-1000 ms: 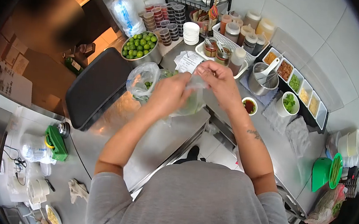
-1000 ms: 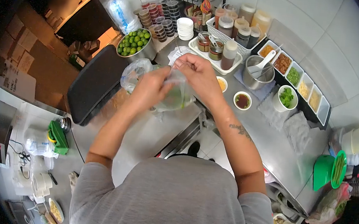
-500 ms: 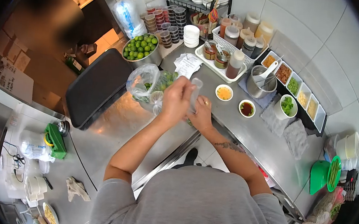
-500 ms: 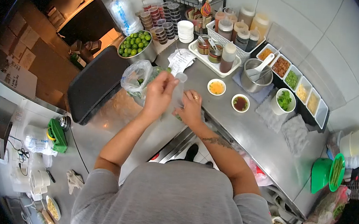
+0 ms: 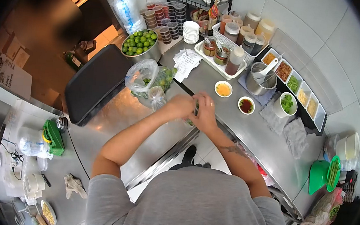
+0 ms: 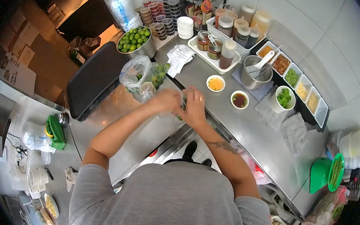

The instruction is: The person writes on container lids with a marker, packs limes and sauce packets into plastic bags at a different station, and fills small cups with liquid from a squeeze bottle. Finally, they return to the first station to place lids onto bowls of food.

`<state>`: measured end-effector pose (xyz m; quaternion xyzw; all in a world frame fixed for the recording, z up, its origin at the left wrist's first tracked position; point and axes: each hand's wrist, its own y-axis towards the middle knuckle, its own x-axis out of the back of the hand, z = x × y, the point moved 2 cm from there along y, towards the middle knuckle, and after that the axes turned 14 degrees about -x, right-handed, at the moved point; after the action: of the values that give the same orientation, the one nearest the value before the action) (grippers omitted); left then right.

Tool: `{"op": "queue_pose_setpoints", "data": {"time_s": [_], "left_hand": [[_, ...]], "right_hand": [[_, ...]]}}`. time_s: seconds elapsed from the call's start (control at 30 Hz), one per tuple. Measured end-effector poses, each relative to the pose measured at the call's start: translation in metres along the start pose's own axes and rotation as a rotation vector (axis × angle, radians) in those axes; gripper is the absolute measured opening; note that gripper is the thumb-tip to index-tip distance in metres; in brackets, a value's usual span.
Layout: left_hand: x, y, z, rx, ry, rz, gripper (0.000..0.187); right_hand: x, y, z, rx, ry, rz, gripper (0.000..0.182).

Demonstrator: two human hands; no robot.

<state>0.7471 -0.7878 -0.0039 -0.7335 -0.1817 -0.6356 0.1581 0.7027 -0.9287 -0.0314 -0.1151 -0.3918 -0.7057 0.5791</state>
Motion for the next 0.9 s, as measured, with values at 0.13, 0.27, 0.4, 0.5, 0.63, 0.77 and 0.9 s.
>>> {"op": "queue_pose_setpoints", "data": {"time_s": [0.13,0.27,0.4,0.5,0.63,0.77,0.9], "left_hand": [[0.044,-0.007,-0.019,0.623,-0.864,-0.129,0.025],[0.007,0.000,-0.074,0.503,-0.989,-0.215,0.027],[-0.040,-0.012,-0.106,0.519,-1.159,-0.504,0.029],[-0.023,-0.025,-0.089,0.465,-0.963,-0.356,0.028],[0.043,-0.061,0.019,0.538,-0.385,-0.739,0.016],[0.032,-0.080,0.129,0.776,0.051,-0.236,0.019],[0.004,-0.083,0.166,0.738,0.148,0.110,0.025]], "right_hand": [[0.043,-0.011,-0.002,-0.443,0.225,0.303,0.028],[0.033,-0.020,-0.010,-1.020,1.074,0.718,0.033],[0.036,-0.016,0.002,-1.001,1.057,0.752,0.022],[0.034,-0.016,0.003,-0.970,1.086,0.791,0.017],[0.013,0.006,0.004,-0.888,1.110,0.910,0.030],[0.013,0.005,0.022,-0.405,0.242,0.384,0.043],[0.046,0.002,0.046,-0.113,0.295,0.569,0.052]]}}
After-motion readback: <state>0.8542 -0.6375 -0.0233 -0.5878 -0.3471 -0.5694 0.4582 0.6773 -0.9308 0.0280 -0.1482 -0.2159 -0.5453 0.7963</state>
